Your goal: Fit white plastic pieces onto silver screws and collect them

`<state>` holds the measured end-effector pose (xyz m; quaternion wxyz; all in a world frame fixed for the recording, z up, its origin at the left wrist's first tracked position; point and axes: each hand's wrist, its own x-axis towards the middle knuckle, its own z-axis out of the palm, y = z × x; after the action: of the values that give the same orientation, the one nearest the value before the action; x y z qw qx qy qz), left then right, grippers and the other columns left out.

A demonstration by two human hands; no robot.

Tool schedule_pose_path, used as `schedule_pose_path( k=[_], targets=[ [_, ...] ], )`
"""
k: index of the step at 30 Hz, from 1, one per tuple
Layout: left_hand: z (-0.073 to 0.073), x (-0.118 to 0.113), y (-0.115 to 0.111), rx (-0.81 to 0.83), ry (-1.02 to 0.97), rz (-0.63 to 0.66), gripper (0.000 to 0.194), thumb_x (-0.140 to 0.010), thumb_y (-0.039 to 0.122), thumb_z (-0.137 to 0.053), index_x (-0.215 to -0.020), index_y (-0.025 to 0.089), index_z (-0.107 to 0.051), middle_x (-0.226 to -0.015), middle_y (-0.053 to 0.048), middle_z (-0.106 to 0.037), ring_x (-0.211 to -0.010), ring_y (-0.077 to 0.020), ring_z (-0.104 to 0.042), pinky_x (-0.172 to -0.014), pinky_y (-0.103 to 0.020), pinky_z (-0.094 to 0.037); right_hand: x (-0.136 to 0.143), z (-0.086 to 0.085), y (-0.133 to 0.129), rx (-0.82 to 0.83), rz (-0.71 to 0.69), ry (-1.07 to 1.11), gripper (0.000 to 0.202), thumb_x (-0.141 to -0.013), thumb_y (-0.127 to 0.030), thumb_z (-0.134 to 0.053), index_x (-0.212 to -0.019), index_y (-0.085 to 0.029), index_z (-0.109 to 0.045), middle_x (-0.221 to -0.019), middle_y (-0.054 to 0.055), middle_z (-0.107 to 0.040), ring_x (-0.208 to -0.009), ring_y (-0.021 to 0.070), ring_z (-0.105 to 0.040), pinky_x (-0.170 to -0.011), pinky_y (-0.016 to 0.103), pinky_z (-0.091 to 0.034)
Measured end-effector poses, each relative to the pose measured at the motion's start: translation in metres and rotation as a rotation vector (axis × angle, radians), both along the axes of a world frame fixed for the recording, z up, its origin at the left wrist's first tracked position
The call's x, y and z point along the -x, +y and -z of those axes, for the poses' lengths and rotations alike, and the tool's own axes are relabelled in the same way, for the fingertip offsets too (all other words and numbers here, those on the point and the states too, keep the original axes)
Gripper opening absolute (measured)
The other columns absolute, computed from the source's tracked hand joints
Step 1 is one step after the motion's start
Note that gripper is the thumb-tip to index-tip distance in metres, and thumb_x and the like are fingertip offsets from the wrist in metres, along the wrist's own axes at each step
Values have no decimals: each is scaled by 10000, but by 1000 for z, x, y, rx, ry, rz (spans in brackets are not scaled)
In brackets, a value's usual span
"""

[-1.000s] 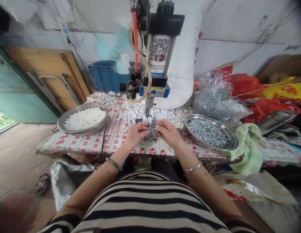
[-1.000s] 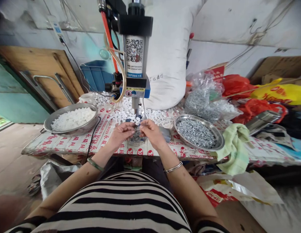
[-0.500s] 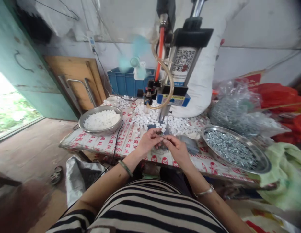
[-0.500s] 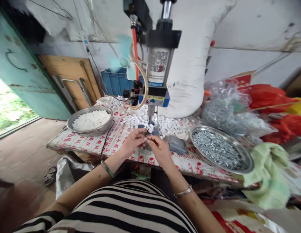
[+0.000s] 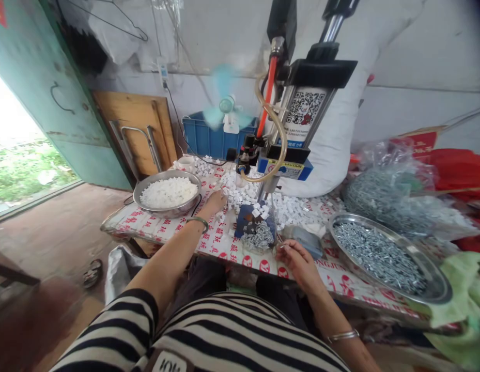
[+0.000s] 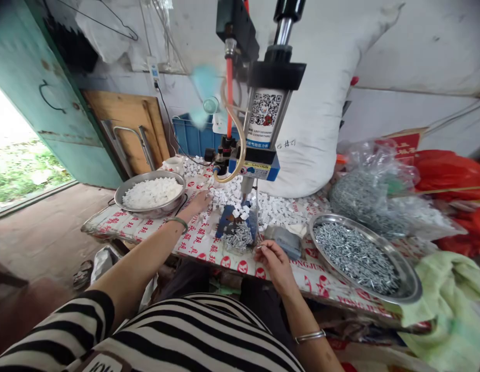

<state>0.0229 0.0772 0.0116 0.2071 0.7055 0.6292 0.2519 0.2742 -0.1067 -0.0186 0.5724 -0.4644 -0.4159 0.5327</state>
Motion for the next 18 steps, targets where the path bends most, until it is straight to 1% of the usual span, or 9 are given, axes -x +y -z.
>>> schedule_pose_path(
  k=[3,5,7,10,13,16,18],
  targets=[
    [9,-4,-16,-34,-18,58,385,-856,204,-405,-1214,85,-482,-1229,-149,-535,-1138,-192,-488,-964,-293,-363,-2,2,1,4,-40,-6,236,-678,-401,-679,-758,-199,-588,-709,1,-583,-643,114,-530,-629,252,-452],
    [10,-1,-27,-67,-30,71,390,-847,206,-419,-1212,88,-489,-1200,-139,-554,-1098,-188,-511,-947,-295,-381,-3,3,2,7,-56,-21,240,-687,-407,-669,-759,-198,-577,-712,1,-585,-640,115,-531,-632,257,-453],
    [7,4,-35,-141,-9,110,355,-820,219,-471,-1148,103,-546,-1135,-123,-590,-1049,-190,-533,-927,-303,-398,-3,2,3,8,-57,-29,245,-692,-412,-662,-766,-198,-568,-720,2,-587,-645,118,-534,-636,263,-455],
    [0,4,-43,-256,160,203,257,-785,231,-528,-1002,141,-634,-1043,-101,-622,-1023,-205,-534,-923,-328,-388,-1,1,3,13,-52,-57,264,-693,-430,-652,-776,-199,-554,-719,5,-584,-637,123,-537,-633,277,-462],
    [-7,-8,-46,-246,369,254,179,-763,172,-527,-867,125,-666,-928,-125,-638,-972,-247,-547,-880,-379,-385,1,-1,1,15,-43,-102,293,-683,-456,-650,-779,-200,-543,-715,9,-582,-632,132,-543,-634,295,-472],
    [-11,-19,-48,-220,537,301,184,-753,88,-488,-844,98,-648,-898,-148,-636,-949,-256,-553,-856,-390,-374,3,-2,0,5,-37,-113,297,-677,-459,-657,-776,-199,-550,-716,4,-583,-633,128,-543,-638,289,-472],
    [-12,-20,-50,-225,577,320,197,-752,85,-486,-886,104,-629,-940,-151,-625,-961,-250,-548,-851,-375,-377,3,-2,-1,-5,-38,-115,286,-683,-449,-658,-777,-199,-555,-712,-1,-581,-633,121,-540,-638,278,-469]
  ],
)
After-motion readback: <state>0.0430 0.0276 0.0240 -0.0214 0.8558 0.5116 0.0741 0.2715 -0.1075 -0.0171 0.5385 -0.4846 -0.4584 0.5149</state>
